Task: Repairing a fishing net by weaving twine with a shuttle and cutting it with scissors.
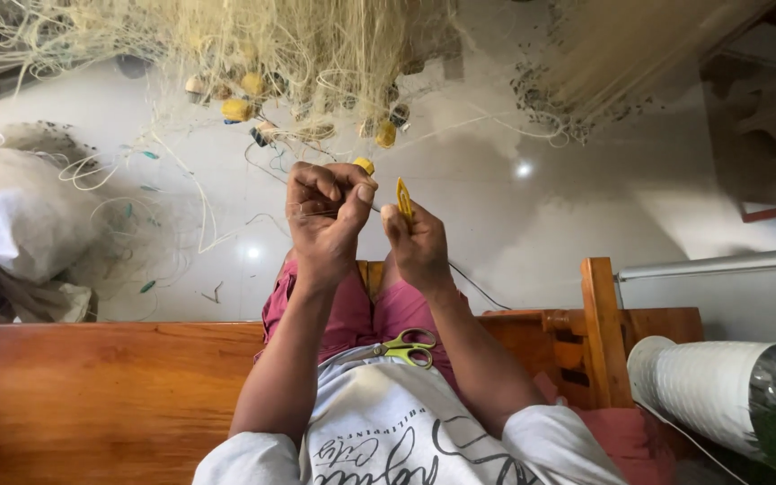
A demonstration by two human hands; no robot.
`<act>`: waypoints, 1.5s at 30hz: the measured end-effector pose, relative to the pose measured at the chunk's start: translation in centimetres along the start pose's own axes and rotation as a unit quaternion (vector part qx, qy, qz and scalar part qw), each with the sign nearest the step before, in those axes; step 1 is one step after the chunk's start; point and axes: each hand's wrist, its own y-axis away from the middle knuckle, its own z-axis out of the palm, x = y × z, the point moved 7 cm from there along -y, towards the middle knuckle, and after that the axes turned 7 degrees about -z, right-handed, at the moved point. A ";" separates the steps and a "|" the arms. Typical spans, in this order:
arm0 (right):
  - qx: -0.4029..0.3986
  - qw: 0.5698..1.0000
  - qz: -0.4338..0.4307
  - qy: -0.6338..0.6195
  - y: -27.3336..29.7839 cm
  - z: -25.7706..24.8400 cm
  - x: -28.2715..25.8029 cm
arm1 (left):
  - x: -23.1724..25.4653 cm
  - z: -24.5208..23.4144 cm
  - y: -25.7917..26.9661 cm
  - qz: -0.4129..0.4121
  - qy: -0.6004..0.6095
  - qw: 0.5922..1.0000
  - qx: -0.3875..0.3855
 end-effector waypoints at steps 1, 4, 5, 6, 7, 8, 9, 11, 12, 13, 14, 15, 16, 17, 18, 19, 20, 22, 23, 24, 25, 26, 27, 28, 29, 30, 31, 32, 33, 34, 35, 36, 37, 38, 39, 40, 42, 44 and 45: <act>0.000 1.000 0.000 0.000 -0.5 -0.1 -0.2 | -0.2 -0.1 0.0 0.000 0.000 1.000 0.000; 0.026 0.991 -0.041 0.127 -1.4 -1.0 -1.8 | -0.5 -0.4 0.1 0.001 -0.011 1.000 -0.002; 0.016 0.990 -0.043 0.135 -1.9 -0.9 -2.3 | -0.4 -0.4 0.1 0.007 -0.021 1.000 0.000; 0.006 0.989 -0.044 0.143 -2.3 -0.9 -2.7 | -0.3 -0.4 0.0 0.013 -0.032 0.999 0.003; 0.006 0.989 -0.045 0.143 -2.1 -1.3 -2.9 | -0.1 -0.2 -0.1 0.013 -0.032 0.999 0.003; 0.002 0.992 -0.035 0.124 -1.8 -1.7 -2.9 | 0.1 -0.4 -0.1 0.017 -0.034 0.999 0.025; -0.002 0.994 -0.026 0.104 -1.7 -2.1 -3.0 | 0.4 -0.6 -0.2 0.023 -0.036 0.998 0.048; -0.022 0.996 -0.038 0.084 -1.2 -2.9 -5.0 | 0.7 -1.1 0.0 0.014 -0.032 0.997 0.073; -0.040 0.996 -0.046 0.064 -0.9 -3.1 -6.0 | 0.7 -1.6 0.2 0.003 -0.028 0.995 0.099; -0.041 0.996 -0.047 0.063 -0.5 -3.4 -6.7 | 0.7 -1.6 0.2 0.004 -0.029 0.995 0.099; -0.072 0.994 -0.060 0.050 -0.1 -3.3 -7.6 | 0.7 -1.8 0.3 0.008 -0.022 0.994 0.105; -0.104 0.991 -0.073 0.038 0.4 -3.2 -8.6 | 0.8 -1.9 0.4 0.013 -0.016 0.994 0.110; -0.104 0.991 -0.075 0.037 1.1 -3.5 -9.0 | 0.6 -1.9 0.5 0.015 -0.016 0.994 0.109; -0.125 0.989 -0.078 0.018 1.7 -3.5 -9.3 | 0.5 -1.9 0.6 0.019 -0.025 0.995 0.100; -0.147 0.986 -0.080 -0.001 2.4 -3.6 -9.7 | 0.3 -1.7 0.7 0.023 -0.035 0.995 0.091; -0.148 0.985 -0.084 -0.002 2.1 -3.4 -11.3 | 0.2 -1.4 0.8 0.027 -0.034 0.995 0.090; -0.181 0.977 -0.111 -0.017 1.9 -2.8 -13.2 | 0.1 -1.0 0.8 0.033 -0.048 0.995 0.081; -0.213 0.967 -0.137 -0.032 1.6 -2.7 -15.0 | -0.2 -0.3 1.0 0.039 -0.061 0.995 0.070; -0.223 0.961 -0.161 0.020 1.5 -2.9 -15.3 | -0.2 0.0 1.2 0.031 -0.074 0.994 0.068; -0.231 0.953 -0.184 0.072 1.4 -3.1 -15.6 | -0.2 0.3 1.4 0.023 -0.087 0.994 0.065; -0.232 0.952 -0.185 0.072 0.6 -3.3 -15.7 | 0.3 0.7 1.4 0.024 -0.087 0.994 0.065; -0.197 0.941 -0.243 0.132 -0.3 -3.8 -16.5 | 0.6 0.8 1.4 0.021 -0.083 0.993 0.082; -0.162 0.921 -0.299 0.191 -1.0 -4.3 -17.3 | 1.1 1.1 1.4 0.019 -0.079 0.992 0.099; -0.162 0.921 -0.299 0.190 -2.0 -4.7 -17.1 | 1.2 1.3 1.3 0.019 -0.080 0.992 0.100; -0.163 0.911 -0.330 0.187 -2.9 -5.1 -17.2 | 0.9 1.1 1.2 -0.005 -0.037 0.991 0.127; -0.164 0.900 -0.361 0.184 -3.7 -5.4 -17.3 | 0.5 0.8 1.1 -0.030 0.007 0.988 0.153; -0.166 0.899 -0.363 0.182 -4.6 -5.4 -17.4 | 0.1 0.6 0.9 -0.027 0.006 0.988 0.154; -0.177 0.869 -0.406 0.219 -5.1 -5.0 -17.9 | -0.6 0.3 0.7 -0.040 0.057 0.984 0.163; -0.186 0.837 -0.447 0.254 -5.6 -4.5 -18.3 | -1.4 -0.1 0.5 -0.055 0.108 0.978 0.171; -0.186 0.837 -0.448 0.253 -6.1 -4.4 -18.2 | -0.8 0.1 0.5 -0.054 0.107 0.978 0.170; -0.199 0.830 -0.441 0.278 -6.7 -4.2 -18.0 | -0.7 0.4 0.6 -0.078 0.133 0.972 0.175; -0.211 0.822 -0.434 0.303 -7.2 -4.0 -17.7 | -0.6 0.7 0.8 -0.103 0.159 0.965 0.180; -0.212 0.821 -0.435 0.303 -7.4 -3.9 -17.6 | -0.5 0.8 0.8 -0.102 0.159 0.965 0.180; -0.211 0.822 -0.426 0.313 -7.7 -3.8 -17.3 | -0.6 1.0 0.9 -0.113 0.171 0.962 0.179; -0.212 0.823 -0.418 0.322 -8.1 -3.7 -17.1 | -0.7 1.3 0.9 -0.123 0.183 0.959 0.179; -0.212 0.822 -0.419 0.322 -8.1 -3.5 -17.0 | -0.7 1.2 1.0 -0.121 0.183 0.959 0.180; -0.213 0.847 -0.399 0.280 -8.4 -3.3 -16.9 | -1.2 1.2 1.1 -0.145 0.200 0.954 0.172; -0.215 0.868 -0.381 0.237 -8.4 -3.0 -16.5 | -1.6 1.4 1.2 -0.152 0.213 0.951 0.164; -0.217 0.886 -0.362 0.192 -8.5 -2.9 -16.2 | -1.8 1.5 1.2 -0.158 0.226 0.948 0.157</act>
